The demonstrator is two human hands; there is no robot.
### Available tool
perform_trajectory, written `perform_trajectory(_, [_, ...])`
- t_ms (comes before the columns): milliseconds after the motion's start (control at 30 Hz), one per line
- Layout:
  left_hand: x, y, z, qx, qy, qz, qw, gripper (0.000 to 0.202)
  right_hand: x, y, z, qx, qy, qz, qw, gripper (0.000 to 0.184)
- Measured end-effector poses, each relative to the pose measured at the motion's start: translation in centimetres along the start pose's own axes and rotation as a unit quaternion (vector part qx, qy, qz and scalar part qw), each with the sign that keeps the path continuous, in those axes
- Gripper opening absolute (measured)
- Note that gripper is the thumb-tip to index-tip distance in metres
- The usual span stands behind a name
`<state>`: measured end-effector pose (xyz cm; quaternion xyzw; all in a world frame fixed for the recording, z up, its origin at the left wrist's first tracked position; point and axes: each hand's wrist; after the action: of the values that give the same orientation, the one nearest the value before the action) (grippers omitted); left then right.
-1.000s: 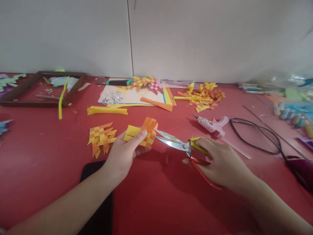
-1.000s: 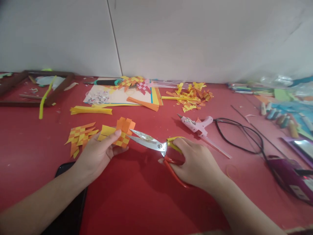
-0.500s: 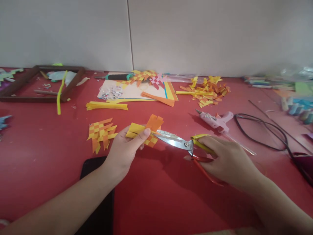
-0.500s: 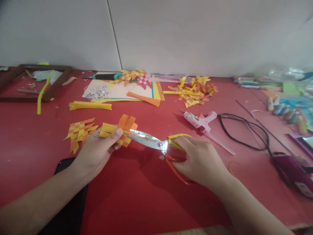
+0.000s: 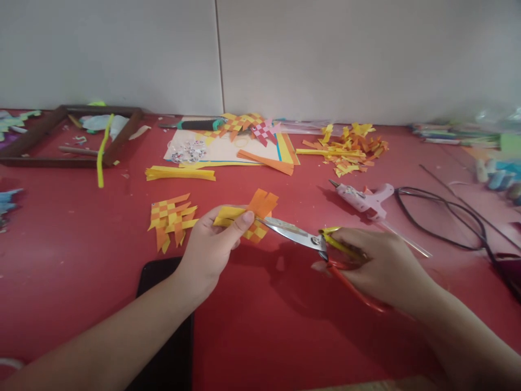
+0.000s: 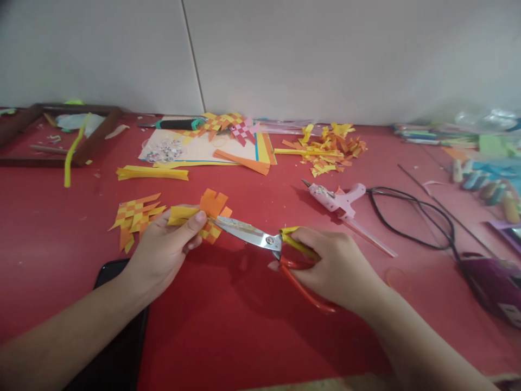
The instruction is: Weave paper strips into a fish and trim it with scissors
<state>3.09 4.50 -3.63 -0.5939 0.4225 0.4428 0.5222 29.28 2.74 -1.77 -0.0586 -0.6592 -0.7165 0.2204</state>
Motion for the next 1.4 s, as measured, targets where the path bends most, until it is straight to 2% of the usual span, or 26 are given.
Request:
perform_trajectory(67, [-0.1, -0.1, -0.1, -0.002, -0.005, -0.011, 1.000, 0.027, 0.2, 0.3, 0.1, 0.035, -0.026, 0.017, 0.999, 0.045])
perform_trajectory(167, [-0.4, -0.3, -0.2, 0.010, -0.008, -0.041, 0.999, 0.030, 0.3, 0.8, 0.0, 0.141, -0.092, 0.063, 0.984, 0.050])
perform_trajectory(233, [-0.8, -0.5, -0.4, 0.019, -0.005, -0.064, 0.998, 0.030, 0.3, 1.2, -0.2, 0.235, -0.137, 0.123, 0.954, 0.050])
perform_trajectory(300, [-1.1, -0.7, -0.5, 0.006, -0.002, -0.084, 0.996, 0.026, 0.3, 1.5, -0.4, 0.316, -0.163, 0.199, 0.913, 0.049])
perform_trajectory(400, [-1.4, -1.0, -0.7, -0.020, -0.004, -0.117, 0.993, 0.025, 0.3, 1.8, -0.8, 0.378, -0.178, 0.287, 0.862, 0.050])
perform_trajectory(567, [-1.3, -1.3, -0.9, -0.029, -0.024, -0.139, 0.990, 0.024, 0.5, 2.1, -1.3, 0.391, -0.200, 0.322, 0.839, 0.050])
perform_trajectory(933, [-1.1, -1.2, -0.9, -0.020, -0.033, -0.146, 0.989, 0.024, 1.2, 1.9, -1.6, 0.371, -0.236, 0.345, 0.829, 0.051])
perform_trajectory(1267, [-1.0, -1.1, -0.9, -0.017, -0.035, -0.147, 0.988, 0.022, 1.0, 1.7, -1.6, 0.350, -0.204, 0.308, 0.861, 0.048])
perform_trajectory(1400, [-1.1, -1.1, -0.9, -0.022, -0.032, -0.149, 0.988, 0.023, 0.8, 1.6, -1.5, 0.353, -0.200, 0.304, 0.862, 0.046])
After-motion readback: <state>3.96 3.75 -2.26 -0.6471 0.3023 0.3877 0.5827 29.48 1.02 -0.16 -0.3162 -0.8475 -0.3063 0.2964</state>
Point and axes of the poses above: each hand's wrist, its own z-axis towards the middle knuckle, its own y-axis out of the back of the hand, x = y × z, and after that the axes turned 10 degrees about -y, right-handed
